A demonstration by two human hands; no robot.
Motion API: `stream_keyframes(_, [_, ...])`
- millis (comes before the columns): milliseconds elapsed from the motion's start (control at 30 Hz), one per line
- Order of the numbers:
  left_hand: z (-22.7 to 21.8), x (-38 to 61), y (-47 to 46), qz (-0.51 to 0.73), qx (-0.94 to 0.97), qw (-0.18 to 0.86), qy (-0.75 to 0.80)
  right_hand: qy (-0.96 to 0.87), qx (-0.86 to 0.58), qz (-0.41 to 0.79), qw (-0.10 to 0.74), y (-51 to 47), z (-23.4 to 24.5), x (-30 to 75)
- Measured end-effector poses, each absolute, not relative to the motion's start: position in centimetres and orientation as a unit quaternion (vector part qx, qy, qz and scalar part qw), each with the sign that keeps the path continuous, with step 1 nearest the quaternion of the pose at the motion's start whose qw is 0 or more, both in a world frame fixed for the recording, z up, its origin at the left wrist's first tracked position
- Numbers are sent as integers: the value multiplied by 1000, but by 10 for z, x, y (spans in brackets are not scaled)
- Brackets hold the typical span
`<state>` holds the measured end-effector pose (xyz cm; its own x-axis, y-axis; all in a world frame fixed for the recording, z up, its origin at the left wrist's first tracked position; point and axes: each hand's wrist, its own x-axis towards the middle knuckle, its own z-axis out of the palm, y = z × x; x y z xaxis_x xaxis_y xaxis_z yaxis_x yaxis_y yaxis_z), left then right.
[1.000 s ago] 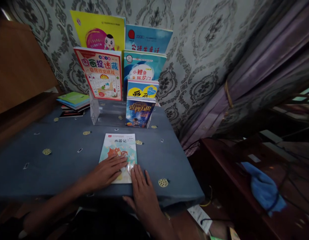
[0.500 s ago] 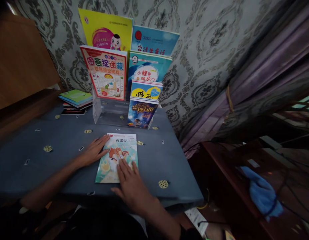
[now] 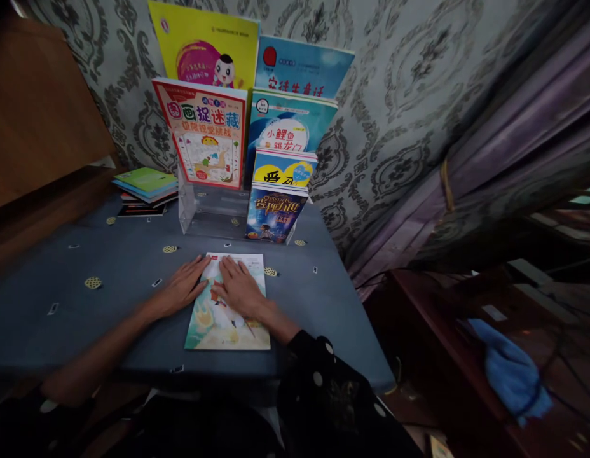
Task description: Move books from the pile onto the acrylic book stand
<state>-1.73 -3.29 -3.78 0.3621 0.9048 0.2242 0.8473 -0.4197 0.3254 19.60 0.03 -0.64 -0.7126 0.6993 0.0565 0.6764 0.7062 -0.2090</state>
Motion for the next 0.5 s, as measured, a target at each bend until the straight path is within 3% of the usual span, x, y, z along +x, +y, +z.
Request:
stream_keyframes(267, [-36,-20,-33,175,825,95,529,-861,-488,77,120,19,-29,230])
stream_keyframes(500, [-37,-18,-33,169,822,88,537,-843,-507,92,155,20,-43,238])
